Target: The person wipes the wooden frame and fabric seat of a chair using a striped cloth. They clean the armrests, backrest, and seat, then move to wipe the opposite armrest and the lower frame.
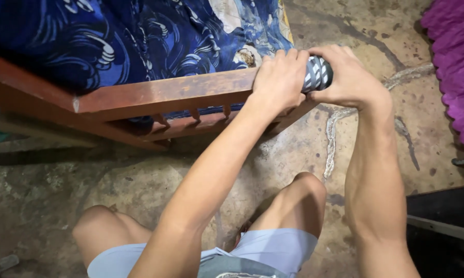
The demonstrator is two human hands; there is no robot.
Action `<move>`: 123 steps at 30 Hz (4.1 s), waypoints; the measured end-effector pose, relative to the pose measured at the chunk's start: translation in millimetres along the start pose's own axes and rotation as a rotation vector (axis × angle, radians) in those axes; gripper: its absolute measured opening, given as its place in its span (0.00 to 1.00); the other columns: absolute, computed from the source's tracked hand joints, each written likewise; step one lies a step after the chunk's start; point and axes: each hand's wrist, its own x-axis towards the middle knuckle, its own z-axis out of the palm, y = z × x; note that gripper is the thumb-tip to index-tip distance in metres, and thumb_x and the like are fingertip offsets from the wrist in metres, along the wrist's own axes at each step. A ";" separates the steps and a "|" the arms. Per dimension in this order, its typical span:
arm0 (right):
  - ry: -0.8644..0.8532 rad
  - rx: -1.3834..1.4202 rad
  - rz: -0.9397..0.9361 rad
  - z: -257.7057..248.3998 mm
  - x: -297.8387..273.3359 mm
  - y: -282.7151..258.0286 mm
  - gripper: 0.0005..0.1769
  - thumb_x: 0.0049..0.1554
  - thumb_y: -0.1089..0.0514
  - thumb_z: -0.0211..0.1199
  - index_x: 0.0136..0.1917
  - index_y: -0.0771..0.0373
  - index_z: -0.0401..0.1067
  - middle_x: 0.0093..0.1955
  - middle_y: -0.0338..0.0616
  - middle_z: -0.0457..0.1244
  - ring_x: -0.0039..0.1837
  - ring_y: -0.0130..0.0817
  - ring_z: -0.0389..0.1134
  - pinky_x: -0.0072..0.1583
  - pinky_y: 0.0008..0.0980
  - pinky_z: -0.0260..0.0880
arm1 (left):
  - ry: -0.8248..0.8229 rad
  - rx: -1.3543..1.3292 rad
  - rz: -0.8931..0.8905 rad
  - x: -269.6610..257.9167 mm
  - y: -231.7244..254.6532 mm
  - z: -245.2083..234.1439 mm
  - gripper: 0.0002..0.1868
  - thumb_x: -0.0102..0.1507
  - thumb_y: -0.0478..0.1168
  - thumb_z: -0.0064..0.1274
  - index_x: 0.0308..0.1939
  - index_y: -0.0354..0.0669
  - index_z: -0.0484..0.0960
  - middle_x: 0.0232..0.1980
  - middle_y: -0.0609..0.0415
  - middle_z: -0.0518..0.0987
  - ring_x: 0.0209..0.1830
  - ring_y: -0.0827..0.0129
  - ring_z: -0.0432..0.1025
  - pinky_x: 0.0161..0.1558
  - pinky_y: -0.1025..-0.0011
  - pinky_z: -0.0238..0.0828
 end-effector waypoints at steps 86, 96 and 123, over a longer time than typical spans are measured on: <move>0.316 0.158 -0.416 191.6 151.8 -326.6 0.17 0.57 0.58 0.61 0.57 0.63 0.82 0.52 0.44 0.65 0.56 0.45 0.62 0.57 0.43 0.61 | 0.286 0.629 -0.511 -288.4 -175.5 -114.4 0.40 0.60 0.44 0.53 0.74 0.28 0.66 0.80 0.46 0.57 0.62 0.53 0.62 0.47 0.59 0.71; 0.245 0.317 -0.328 186.2 163.0 -334.5 0.14 0.53 0.61 0.62 0.51 0.65 0.82 0.46 0.50 0.64 0.52 0.50 0.63 0.56 0.44 0.67 | 0.294 0.322 -0.467 -291.4 -183.1 -128.7 0.47 0.47 0.35 0.57 0.72 0.24 0.63 0.77 0.45 0.58 0.52 0.47 0.65 0.40 0.65 0.80; 0.170 0.244 -0.382 198.0 161.1 -326.1 0.18 0.55 0.63 0.60 0.57 0.63 0.81 0.52 0.51 0.64 0.58 0.52 0.61 0.60 0.45 0.63 | 0.419 0.611 -0.429 -297.4 -191.8 -103.6 0.26 0.58 0.34 0.53 0.61 0.29 0.79 0.70 0.49 0.72 0.47 0.60 0.71 0.35 0.68 0.75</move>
